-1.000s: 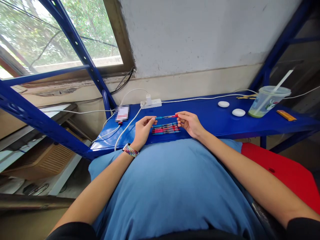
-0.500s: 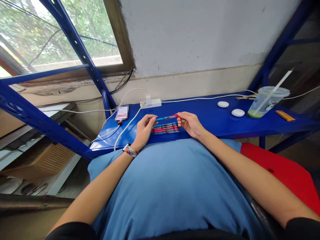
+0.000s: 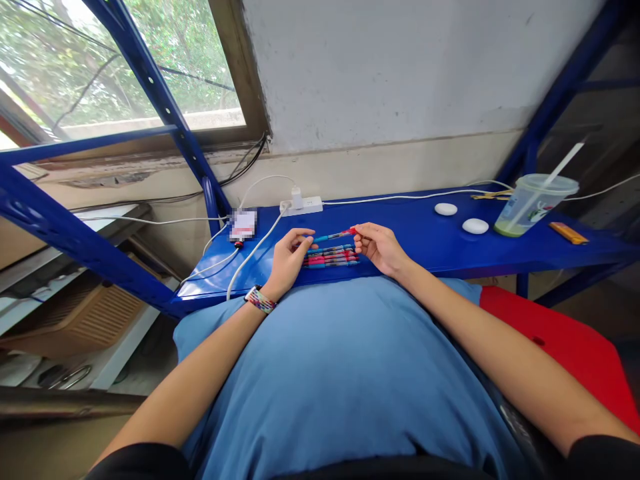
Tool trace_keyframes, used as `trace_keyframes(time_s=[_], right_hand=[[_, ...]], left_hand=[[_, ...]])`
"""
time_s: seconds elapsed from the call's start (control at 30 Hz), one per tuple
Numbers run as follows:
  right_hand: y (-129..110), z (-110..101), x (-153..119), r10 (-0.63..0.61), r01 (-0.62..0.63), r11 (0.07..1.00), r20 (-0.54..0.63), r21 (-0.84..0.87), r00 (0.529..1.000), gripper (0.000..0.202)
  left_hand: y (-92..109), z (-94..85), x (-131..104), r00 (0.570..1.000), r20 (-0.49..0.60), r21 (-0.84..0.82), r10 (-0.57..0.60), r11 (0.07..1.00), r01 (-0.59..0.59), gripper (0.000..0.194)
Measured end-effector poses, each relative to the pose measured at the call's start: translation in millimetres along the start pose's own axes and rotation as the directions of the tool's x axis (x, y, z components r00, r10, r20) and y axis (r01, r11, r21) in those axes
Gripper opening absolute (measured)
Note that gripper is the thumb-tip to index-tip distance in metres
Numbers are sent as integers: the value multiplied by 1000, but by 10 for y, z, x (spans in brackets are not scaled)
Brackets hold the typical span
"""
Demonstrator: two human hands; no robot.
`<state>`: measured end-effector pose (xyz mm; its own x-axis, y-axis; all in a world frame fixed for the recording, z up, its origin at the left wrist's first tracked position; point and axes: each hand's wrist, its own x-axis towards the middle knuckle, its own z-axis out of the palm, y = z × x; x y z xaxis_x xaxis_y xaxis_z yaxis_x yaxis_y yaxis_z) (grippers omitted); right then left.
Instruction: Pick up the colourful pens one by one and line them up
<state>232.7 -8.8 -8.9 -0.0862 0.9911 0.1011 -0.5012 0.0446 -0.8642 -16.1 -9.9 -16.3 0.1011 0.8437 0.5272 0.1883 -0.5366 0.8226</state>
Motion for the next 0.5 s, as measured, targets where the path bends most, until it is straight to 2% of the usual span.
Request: trace_keyframes(time_s=[0.1, 0.33, 0.5], right_hand=[[-1, -9, 5, 4, -4, 1000, -7, 7, 1000, 20], [-18, -7, -3, 39, -39, 998, -13, 39, 999, 2], [-107, 26, -18, 200, -196, 969, -10, 148, 980, 21]], left_hand=[[-26, 3, 11, 999, -26, 8, 42, 999, -42, 22], [-34, 5, 13, 999, -32, 43, 39, 998, -37, 16], [-12, 15, 12, 998, -47, 60, 52, 997, -49, 12]])
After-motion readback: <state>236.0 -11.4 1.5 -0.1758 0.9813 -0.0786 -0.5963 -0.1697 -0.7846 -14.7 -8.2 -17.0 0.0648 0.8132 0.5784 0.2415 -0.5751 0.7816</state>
